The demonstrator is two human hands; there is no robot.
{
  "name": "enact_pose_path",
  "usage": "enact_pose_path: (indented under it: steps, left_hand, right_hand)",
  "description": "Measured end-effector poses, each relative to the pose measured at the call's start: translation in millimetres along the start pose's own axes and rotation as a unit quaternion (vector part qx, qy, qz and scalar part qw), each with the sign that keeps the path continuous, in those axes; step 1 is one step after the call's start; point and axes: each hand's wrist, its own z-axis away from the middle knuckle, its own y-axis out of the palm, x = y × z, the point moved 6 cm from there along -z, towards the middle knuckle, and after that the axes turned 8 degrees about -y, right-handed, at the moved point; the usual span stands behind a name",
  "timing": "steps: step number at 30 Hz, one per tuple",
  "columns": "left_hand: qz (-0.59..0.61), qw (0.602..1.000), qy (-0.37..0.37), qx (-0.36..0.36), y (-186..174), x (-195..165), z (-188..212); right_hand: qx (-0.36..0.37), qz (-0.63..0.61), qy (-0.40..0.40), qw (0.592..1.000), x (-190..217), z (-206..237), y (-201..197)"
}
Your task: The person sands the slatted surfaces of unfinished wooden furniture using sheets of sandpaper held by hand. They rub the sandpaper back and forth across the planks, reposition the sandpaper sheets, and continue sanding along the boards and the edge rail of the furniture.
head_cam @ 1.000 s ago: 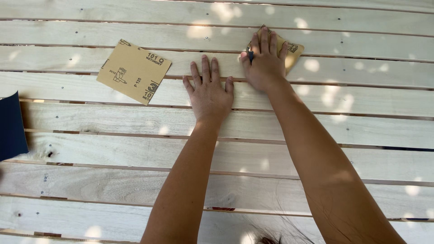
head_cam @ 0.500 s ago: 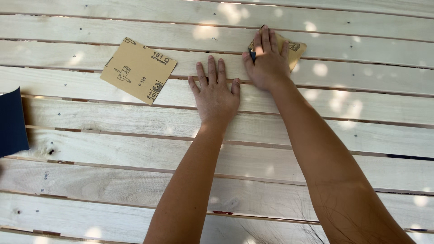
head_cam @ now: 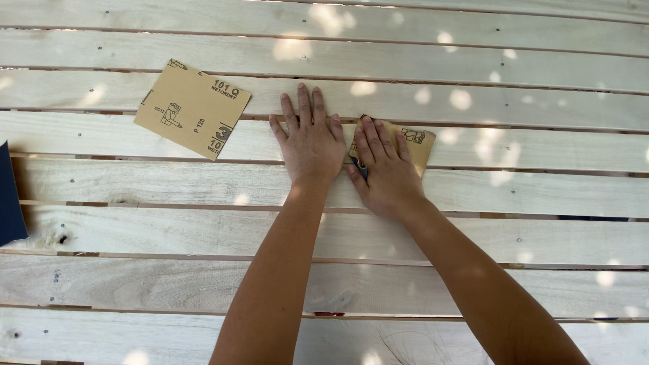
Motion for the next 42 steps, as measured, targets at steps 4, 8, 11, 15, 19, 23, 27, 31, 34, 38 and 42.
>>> enact_pose_path:
  steps: [4,8,11,15,19,23,27,31,34,38,42]
  left_hand:
    - [0.003,1.000,-0.006,0.009,-0.6,-1.7,-0.4]
    - [0.007,1.000,-0.017,0.015,-4.1,1.0,-2.4]
    - [0.007,1.000,-0.013,0.027,-3.6,0.8,-1.2]
    - [0.009,1.000,-0.006,0.012,-5.4,-1.7,-2.0]
    - [0.001,1.000,-0.004,0.007,-2.8,-1.0,-4.7]
    - [0.006,1.000,0.004,-0.005,1.0,1.3,-9.7]
    - [-0.012,0.999,0.025,-0.023,4.4,2.0,-6.2]
    - [0.007,0.999,0.028,-0.035,3.0,0.5,-2.5]
    - [0.003,1.000,0.022,-0.019,3.8,0.2,-5.7]
    - [0.012,1.000,0.020,-0.008,4.0,-1.2,-8.8]
    - [0.014,0.999,0.024,-0.021,0.6,-1.0,-3.4]
  right_hand:
    - [-0.004,0.014,0.013,1.000,-20.0,-51.8,-6.2]
    - [-0.040,-0.007,0.009,0.999,-19.9,-58.1,-5.7]
    - [-0.046,0.005,0.014,0.999,-12.9,-19.4,1.2]
    - [-0.041,0.023,0.056,0.997,-24.1,30.2,1.1]
    - [-0.053,0.003,0.110,0.992,-58.7,-0.3,-13.8]
    - [-0.061,-0.018,0.168,0.984,-78.9,-52.4,-19.8]
    - [-0.209,-0.012,0.138,0.968,-69.7,-25.2,-22.5]
    - [-0.438,-0.191,0.241,0.845,-100.0,31.3,-25.0]
    - [-0.478,-0.188,0.217,0.830,-113.0,15.6,-33.9]
    - [-0.229,-0.112,0.201,0.946,-88.2,-34.4,-19.3]
    - [-0.099,-0.032,0.064,0.992,-26.6,-22.0,-4.0]
